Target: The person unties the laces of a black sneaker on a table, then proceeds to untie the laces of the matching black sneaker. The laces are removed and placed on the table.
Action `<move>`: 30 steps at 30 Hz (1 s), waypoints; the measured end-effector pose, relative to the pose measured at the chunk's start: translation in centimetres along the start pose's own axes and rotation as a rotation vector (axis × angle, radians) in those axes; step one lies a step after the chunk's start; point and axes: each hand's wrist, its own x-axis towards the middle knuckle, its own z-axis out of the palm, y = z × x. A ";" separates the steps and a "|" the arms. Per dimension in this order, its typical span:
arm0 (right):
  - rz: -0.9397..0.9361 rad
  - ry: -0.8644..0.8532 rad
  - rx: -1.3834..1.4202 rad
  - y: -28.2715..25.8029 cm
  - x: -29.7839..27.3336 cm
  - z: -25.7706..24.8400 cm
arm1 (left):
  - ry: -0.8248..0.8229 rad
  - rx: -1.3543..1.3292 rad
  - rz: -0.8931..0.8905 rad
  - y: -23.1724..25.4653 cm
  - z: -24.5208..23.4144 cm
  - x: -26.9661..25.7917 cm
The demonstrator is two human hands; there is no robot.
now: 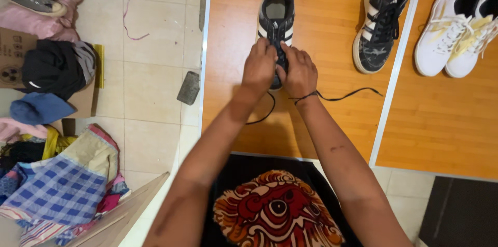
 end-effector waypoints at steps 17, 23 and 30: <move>0.096 -0.094 -0.011 1.3 -0.3 1.4 | -0.003 -0.172 -0.385 -1.2 0.6 1.1; 0.121 -0.111 -0.002 1.7 -0.5 1.9 | -0.032 -0.160 -0.393 -0.1 -0.6 1.5; 0.087 -0.074 -0.014 1.4 -0.5 1.6 | 0.300 -0.504 -0.507 -0.2 2.4 -0.4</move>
